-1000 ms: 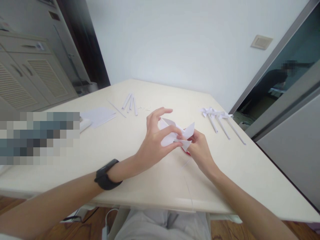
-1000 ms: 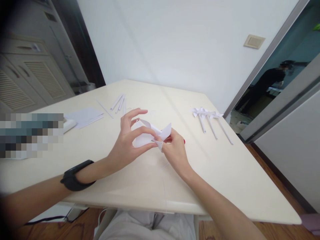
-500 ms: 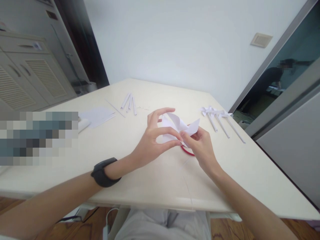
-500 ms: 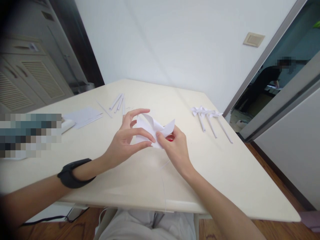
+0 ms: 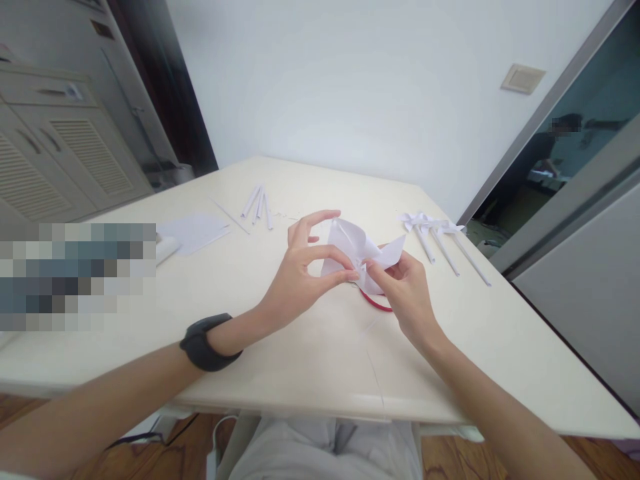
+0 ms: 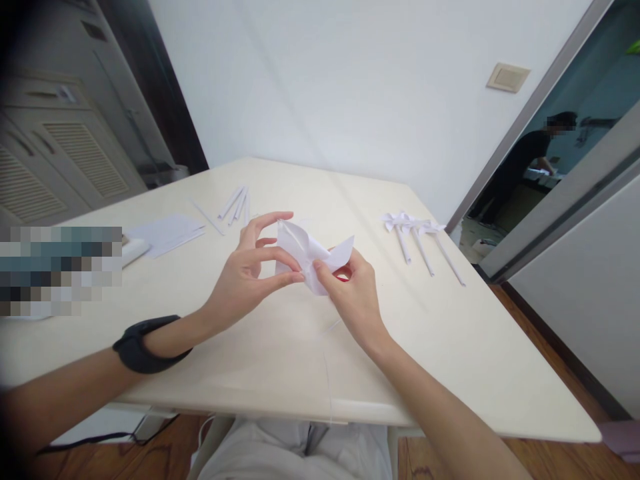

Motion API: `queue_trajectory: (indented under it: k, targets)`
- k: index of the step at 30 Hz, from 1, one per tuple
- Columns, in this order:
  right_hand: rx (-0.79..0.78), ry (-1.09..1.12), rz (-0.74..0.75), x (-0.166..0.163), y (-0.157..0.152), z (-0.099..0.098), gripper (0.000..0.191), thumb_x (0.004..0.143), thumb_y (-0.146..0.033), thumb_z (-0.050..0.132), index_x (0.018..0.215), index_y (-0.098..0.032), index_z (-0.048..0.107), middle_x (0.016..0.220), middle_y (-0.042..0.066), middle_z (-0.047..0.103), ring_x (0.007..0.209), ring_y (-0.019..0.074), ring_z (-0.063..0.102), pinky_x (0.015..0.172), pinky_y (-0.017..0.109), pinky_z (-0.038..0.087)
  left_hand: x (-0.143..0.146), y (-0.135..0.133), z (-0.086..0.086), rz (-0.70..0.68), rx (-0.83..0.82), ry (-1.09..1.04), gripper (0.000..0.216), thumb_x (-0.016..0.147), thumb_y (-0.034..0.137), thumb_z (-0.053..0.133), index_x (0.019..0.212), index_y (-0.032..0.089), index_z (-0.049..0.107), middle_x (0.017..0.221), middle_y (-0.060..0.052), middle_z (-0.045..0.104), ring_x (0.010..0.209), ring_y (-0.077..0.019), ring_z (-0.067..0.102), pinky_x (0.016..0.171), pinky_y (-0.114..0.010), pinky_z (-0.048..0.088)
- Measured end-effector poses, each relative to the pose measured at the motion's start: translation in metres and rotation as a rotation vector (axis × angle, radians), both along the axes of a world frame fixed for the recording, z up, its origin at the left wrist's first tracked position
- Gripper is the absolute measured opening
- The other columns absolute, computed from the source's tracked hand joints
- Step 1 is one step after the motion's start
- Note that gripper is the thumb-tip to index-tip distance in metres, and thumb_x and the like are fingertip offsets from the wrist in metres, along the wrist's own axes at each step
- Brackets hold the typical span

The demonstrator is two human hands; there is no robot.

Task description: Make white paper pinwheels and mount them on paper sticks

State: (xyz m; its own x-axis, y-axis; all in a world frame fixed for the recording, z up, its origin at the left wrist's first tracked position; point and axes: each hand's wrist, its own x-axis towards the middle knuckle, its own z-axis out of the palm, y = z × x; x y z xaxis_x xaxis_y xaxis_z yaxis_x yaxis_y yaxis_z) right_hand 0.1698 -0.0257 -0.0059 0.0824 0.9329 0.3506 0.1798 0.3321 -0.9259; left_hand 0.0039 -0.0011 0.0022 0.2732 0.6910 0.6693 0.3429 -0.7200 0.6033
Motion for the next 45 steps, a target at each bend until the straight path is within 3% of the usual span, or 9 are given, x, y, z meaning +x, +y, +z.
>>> queue_trajectory:
  k: [6,11,17,24,37,45]
  targets:
    - [0.017,0.002,0.026,-0.0004,-0.0001,-0.0022,0.017,0.08,-0.03,0.06,0.088,-0.015,0.061,0.085,0.005,0.063,0.079,0.0188,0.059,0.069,0.03,0.048,0.0002,0.0049,-0.0049,-0.026,-0.094,-0.094,0.009,0.068,0.029,0.073,0.068,0.024,0.067,0.131,-0.002,0.045,0.126,-0.0259,0.037,0.108,-0.046,0.028]
    - [0.015,0.005,0.041,-0.0013,-0.0017,-0.001,0.017,0.08,-0.03,0.061,0.089,-0.015,0.061,0.087,0.005,0.064,0.079,0.0185,0.059,0.069,0.03,0.048,0.0,0.0079,-0.0077,-0.113,-0.159,-0.152,0.008,0.071,0.027,0.071,0.069,0.022,0.066,0.124,-0.007,0.048,0.122,-0.0245,0.043,0.104,-0.042,0.036]
    - [0.02,0.02,0.06,-0.002,-0.0029,0.0004,0.016,0.08,-0.029,0.061,0.088,-0.015,0.061,0.086,0.004,0.062,0.077,0.0171,0.058,0.067,0.028,0.047,-0.0007,0.0076,-0.0085,-0.125,-0.215,-0.158,0.009,0.072,0.029,0.071,0.07,0.021,0.066,0.121,-0.007,0.049,0.121,-0.0236,0.045,0.103,-0.041,0.038]
    - [0.018,0.032,0.075,-0.0046,-0.0044,0.0005,0.016,0.08,-0.029,0.062,0.088,-0.015,0.061,0.081,0.002,0.061,0.073,0.0145,0.056,0.064,0.026,0.045,0.0005,0.0054,-0.0059,-0.172,-0.252,-0.182,0.009,0.076,0.027,0.066,0.071,0.021,0.064,0.113,-0.006,0.053,0.116,-0.0217,0.048,0.1,-0.039,0.041]
    - [-0.018,0.076,0.148,-0.0058,-0.0066,0.003,0.014,0.08,-0.03,0.061,0.082,-0.016,0.06,0.078,0.0,0.058,0.07,0.0124,0.051,0.06,0.023,0.04,0.0009,0.0052,-0.0081,-0.208,-0.279,-0.22,0.014,0.078,0.024,0.063,0.069,0.02,0.053,0.085,-0.002,0.061,0.089,-0.0185,0.057,0.088,-0.036,0.042]
    - [-0.035,0.114,0.165,-0.006,-0.0072,0.0054,0.012,0.079,-0.029,0.062,0.081,-0.017,0.06,0.078,0.0,0.059,0.072,0.014,0.053,0.062,0.023,0.041,0.0003,0.0047,-0.0048,-0.205,-0.248,-0.205,0.014,0.076,0.023,0.064,0.067,0.02,0.054,0.086,-0.002,0.062,0.089,-0.0193,0.057,0.087,-0.037,0.042]
